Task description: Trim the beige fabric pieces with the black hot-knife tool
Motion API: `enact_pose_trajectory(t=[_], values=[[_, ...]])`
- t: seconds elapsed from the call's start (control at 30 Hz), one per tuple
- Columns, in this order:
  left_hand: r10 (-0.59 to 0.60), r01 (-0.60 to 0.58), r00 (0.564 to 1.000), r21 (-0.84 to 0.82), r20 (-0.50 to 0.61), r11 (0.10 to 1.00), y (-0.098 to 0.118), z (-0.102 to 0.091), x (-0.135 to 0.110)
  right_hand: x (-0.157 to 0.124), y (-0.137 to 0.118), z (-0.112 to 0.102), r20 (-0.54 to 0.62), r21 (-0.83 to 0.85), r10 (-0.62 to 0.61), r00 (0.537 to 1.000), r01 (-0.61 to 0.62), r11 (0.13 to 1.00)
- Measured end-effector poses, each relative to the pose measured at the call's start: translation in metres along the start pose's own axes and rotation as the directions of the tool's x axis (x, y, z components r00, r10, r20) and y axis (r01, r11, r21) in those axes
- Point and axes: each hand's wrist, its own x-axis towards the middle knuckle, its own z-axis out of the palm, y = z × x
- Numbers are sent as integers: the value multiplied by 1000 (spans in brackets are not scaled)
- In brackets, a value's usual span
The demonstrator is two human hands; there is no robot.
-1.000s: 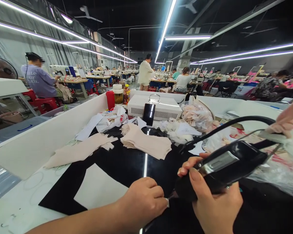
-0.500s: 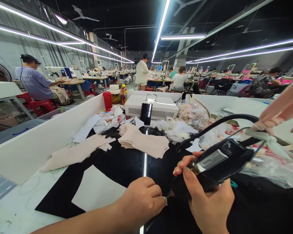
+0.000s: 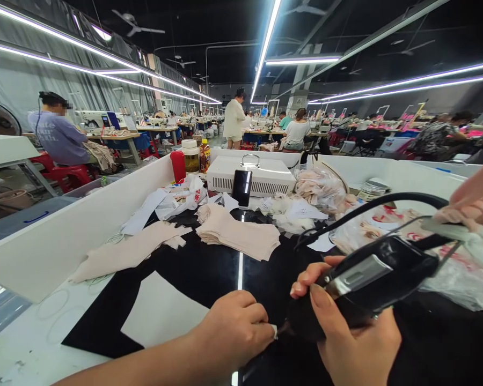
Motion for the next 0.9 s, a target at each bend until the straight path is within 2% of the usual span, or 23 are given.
enact_pose_trajectory(t=[0.23, 0.47, 0.73, 0.9], values=[[-9, 10, 999, -14, 44, 1000, 0, -3, -1, -2, 1, -1, 22, -18, 18, 1000, -17, 1000], [-58, 60, 978, -8, 199, 998, -3, -27, -10, 0, -2, -4, -17, -44, 40, 999, -41, 998], [-23, 22, 998, 10, 61, 1000, -2, -28, -23, 1, -8, -4, -87, -117, 55, 995, -65, 991], [-23, 14, 993, 76, 117, 997, 1, -29, -23, 0, -11, -6, -96, -183, 58, 994, -75, 980]])
